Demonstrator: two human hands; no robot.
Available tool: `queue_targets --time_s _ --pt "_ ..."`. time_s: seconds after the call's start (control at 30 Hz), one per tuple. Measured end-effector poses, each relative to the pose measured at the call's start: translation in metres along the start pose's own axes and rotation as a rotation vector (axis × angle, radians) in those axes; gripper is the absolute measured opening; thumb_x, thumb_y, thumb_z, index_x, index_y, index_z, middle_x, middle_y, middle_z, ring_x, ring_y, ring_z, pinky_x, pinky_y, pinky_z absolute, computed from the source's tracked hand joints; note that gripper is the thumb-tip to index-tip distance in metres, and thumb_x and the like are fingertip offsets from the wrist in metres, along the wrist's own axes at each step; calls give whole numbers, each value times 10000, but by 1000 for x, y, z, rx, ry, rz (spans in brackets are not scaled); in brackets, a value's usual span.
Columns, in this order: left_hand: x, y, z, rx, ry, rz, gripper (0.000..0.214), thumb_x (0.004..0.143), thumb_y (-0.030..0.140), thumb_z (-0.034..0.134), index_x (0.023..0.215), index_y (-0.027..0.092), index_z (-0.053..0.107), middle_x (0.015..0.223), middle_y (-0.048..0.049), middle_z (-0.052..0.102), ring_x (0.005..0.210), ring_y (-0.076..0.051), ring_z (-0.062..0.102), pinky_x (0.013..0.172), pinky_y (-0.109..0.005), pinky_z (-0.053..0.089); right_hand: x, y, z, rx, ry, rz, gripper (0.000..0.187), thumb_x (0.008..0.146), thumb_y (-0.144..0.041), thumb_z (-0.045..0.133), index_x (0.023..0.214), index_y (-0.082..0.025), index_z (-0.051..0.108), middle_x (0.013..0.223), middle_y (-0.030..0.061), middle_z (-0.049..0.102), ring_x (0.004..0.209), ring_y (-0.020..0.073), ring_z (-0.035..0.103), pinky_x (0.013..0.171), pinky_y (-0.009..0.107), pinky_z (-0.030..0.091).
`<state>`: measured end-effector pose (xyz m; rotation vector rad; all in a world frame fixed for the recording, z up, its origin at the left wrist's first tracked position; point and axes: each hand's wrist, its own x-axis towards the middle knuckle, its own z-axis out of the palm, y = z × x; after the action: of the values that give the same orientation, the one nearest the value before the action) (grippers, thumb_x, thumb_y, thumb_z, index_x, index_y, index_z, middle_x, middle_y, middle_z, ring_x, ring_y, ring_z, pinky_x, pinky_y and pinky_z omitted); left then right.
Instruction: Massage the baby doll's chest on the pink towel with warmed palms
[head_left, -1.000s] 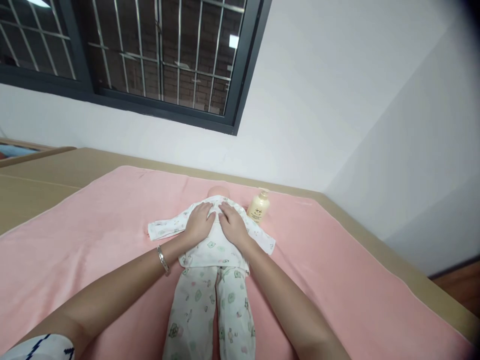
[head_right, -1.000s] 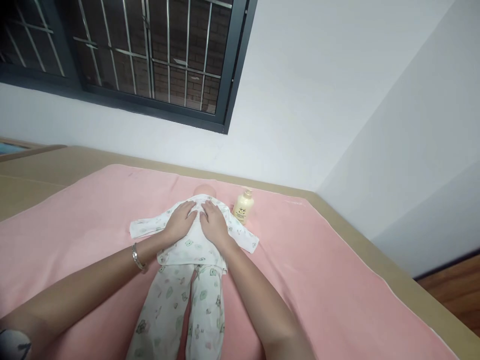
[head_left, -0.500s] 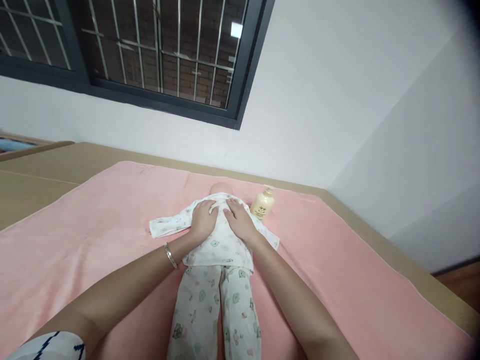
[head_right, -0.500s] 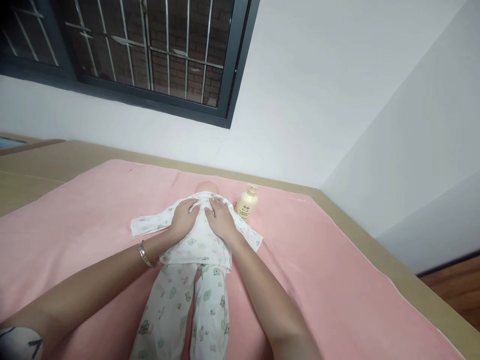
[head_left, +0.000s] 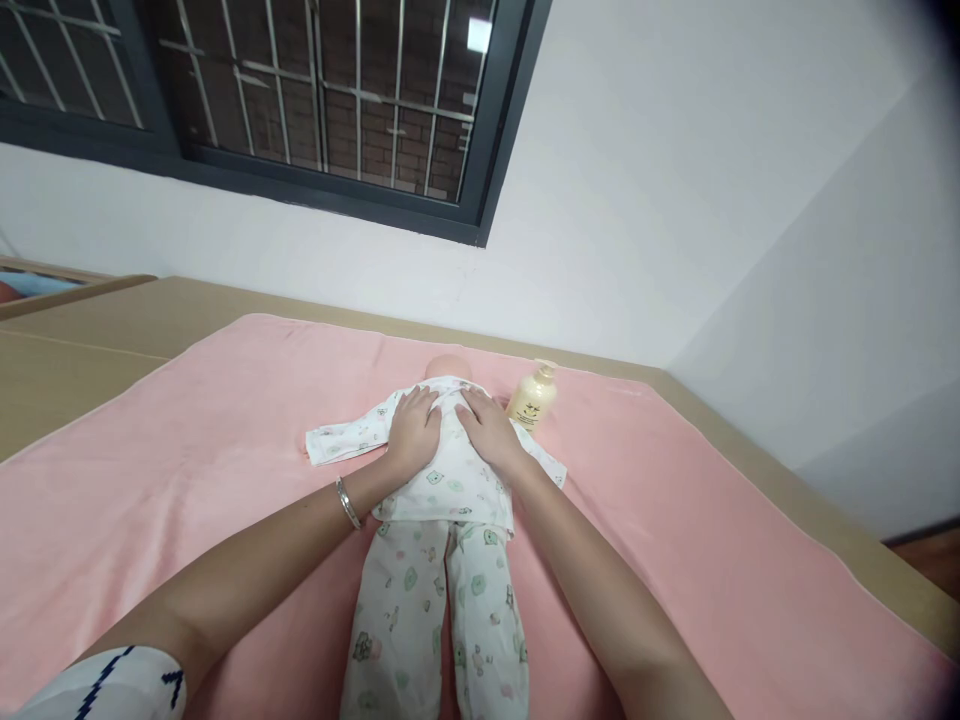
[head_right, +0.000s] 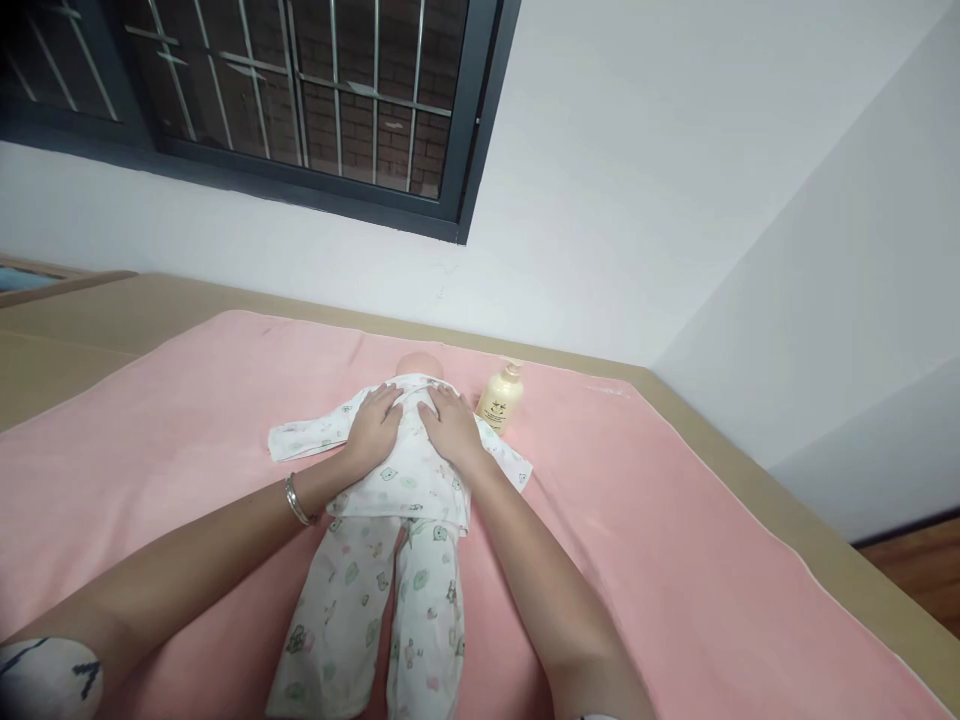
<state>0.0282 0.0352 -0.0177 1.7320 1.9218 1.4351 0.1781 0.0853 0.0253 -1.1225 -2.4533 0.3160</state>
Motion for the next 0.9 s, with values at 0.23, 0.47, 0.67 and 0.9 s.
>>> queue_targets --time_s 0.23,0.47,0.67,0.9 --pt "-4 0 -2 -168 108 -18 388 945 250 349 1156 183 668 1287 -96 653 1272 -223 540 1188 -426 333 -25 -46 8 -155 -45 -203 513 968 -195 367 1450 -33 439 1528 203 394 1472 278 287 1222 479 172" --pt "-4 0 -1 -145 83 -12 361 923 234 400 1165 203 667 1305 -87 644 1337 -245 487 1215 -454 277 -3 -12 -2 -4 -1 -40 463 1034 -326 296 1390 -145 529 1488 139 478 1409 254 403 1178 476 280" --pt "-2 -1 -2 -104 63 -2 372 913 224 388 1166 179 656 1303 -108 642 1292 -250 520 1187 -460 318 -22 -43 5 -135 -55 -39 518 1000 -252 343 1473 -50 405 1564 208 326 1486 305 244 1203 510 199" --pt "-3 3 0 -22 32 -30 373 908 317 486 1235 200 622 1419 -112 562 1409 -281 412 1235 -490 208 0 -3 1 12 -16 34 504 1036 -383 308 1437 -133 483 1526 135 425 1451 263 331 1199 467 236"
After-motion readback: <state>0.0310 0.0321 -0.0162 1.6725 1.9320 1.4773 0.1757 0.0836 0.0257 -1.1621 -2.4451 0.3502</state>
